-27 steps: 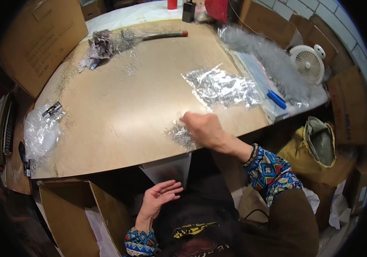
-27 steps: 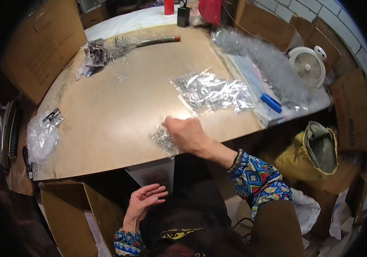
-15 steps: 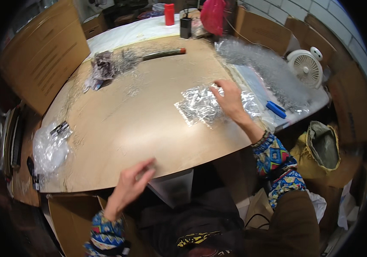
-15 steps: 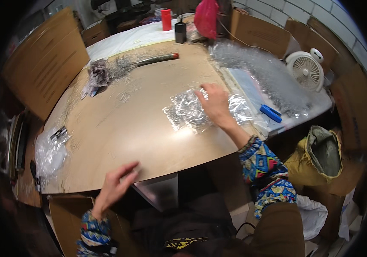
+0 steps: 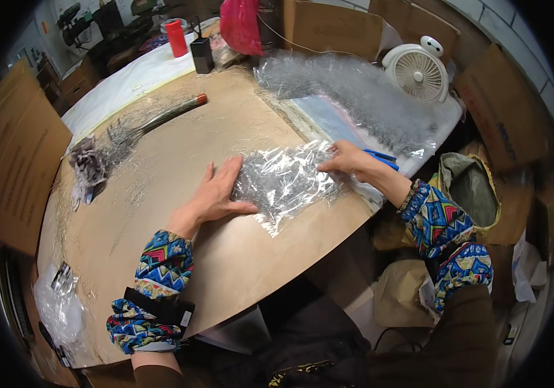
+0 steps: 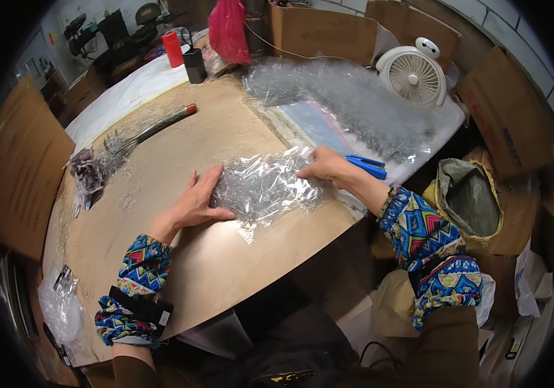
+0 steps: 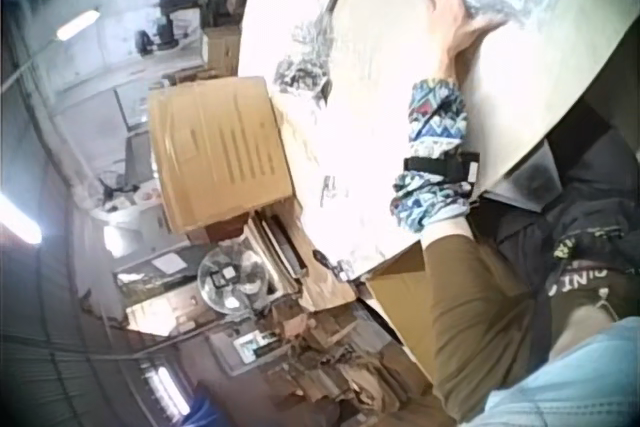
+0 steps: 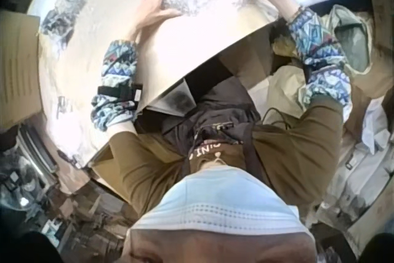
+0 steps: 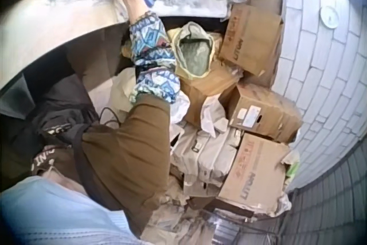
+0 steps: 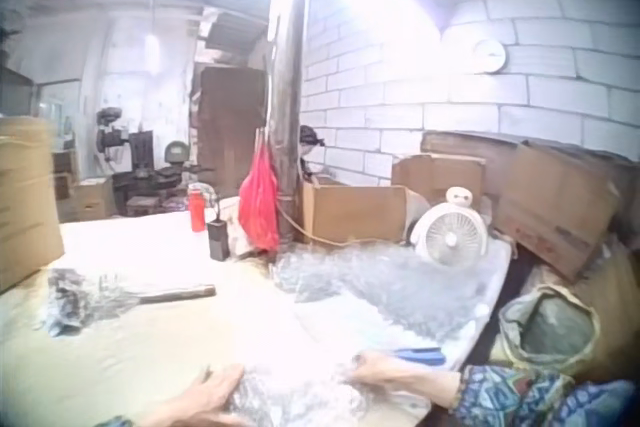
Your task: Sorting small metal components on a workbench and placing them into individual plastic bags.
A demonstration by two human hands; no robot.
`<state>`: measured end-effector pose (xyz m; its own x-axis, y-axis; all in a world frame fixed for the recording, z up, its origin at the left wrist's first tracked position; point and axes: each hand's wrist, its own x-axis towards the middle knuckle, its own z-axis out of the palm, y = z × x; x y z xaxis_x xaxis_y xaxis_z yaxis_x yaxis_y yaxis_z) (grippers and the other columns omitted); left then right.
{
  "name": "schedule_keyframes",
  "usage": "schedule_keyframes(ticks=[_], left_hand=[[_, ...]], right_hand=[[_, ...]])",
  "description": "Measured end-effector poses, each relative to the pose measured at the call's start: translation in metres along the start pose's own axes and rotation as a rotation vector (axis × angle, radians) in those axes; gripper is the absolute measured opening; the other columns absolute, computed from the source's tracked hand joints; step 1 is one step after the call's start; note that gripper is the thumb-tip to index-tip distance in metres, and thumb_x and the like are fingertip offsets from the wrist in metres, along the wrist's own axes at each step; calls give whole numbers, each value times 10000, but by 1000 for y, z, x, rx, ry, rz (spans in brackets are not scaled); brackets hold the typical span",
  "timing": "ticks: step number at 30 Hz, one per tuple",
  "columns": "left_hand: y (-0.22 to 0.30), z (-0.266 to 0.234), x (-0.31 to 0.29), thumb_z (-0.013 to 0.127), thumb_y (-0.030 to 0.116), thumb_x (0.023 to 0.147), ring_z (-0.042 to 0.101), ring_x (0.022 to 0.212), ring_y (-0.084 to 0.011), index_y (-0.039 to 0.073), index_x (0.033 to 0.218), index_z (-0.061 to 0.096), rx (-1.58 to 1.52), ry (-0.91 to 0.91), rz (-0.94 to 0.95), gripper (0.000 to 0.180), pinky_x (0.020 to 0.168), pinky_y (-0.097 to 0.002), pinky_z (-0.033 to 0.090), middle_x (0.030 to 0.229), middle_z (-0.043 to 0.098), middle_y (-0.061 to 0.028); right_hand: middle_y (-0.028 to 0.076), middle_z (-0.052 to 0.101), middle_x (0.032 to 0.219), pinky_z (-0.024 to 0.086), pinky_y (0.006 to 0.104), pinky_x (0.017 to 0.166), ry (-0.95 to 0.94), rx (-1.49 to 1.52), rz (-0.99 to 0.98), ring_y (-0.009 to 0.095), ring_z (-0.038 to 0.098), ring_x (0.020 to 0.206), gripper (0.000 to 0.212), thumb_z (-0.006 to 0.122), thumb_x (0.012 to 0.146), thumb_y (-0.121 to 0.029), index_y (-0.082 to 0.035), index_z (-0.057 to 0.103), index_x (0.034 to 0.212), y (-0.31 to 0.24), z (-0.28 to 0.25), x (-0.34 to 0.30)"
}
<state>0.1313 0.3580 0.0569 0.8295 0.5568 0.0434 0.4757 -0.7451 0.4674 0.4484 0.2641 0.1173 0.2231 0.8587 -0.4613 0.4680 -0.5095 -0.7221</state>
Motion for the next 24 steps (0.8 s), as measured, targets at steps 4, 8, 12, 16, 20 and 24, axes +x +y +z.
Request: schedule_keyframes(ticks=[4,8,12,16,20,24], left_hand=[[18,-1,32,768,658,618,177,1450,-336,25,1512,111,-71,-39,68,1277,1157,-584,35,1525,243,-212],[18,6,53,813,650,545,135,1455,-363,62,1524,63,-99,-10,125,1366,1154,-594,37,1535,202,-221],[19,12,59,864,597,502,134,1447,-391,82,1527,34,-158,31,152,1416,1145,-610,50,1530,173,-246],[23,19,57,903,493,510,202,1420,-396,96,1531,30,-192,177,125,1400,1143,-580,156,1487,222,-256],[38,17,54,938,382,491,249,1398,-383,100,1533,16,-337,265,198,1420,1137,-505,243,1464,248,-241],[25,9,27,933,225,538,282,1391,-378,129,1532,-48,-535,281,195,1400,1136,-436,279,1486,251,-246]], right_hand=[[118,587,989,468,299,677,-142,18,-5,145,571,878,575,770,797,-121,83,496,1260,-8,2,19],[69,606,1007,476,276,663,-148,160,-41,118,577,866,490,734,845,-188,41,538,1232,-11,14,24],[150,584,1096,460,338,749,-339,540,2,179,549,954,566,695,877,-346,54,527,1241,-20,18,16],[207,552,1163,469,376,880,-265,39,-372,305,561,1065,819,795,727,-481,73,473,1236,-30,48,-6],[284,523,1146,474,433,923,14,-564,-553,404,543,1110,757,771,688,-239,112,406,1251,-35,55,-19],[258,506,1193,484,427,906,-54,-612,-781,392,556,1098,802,752,700,-179,74,345,1343,-41,59,-17]])
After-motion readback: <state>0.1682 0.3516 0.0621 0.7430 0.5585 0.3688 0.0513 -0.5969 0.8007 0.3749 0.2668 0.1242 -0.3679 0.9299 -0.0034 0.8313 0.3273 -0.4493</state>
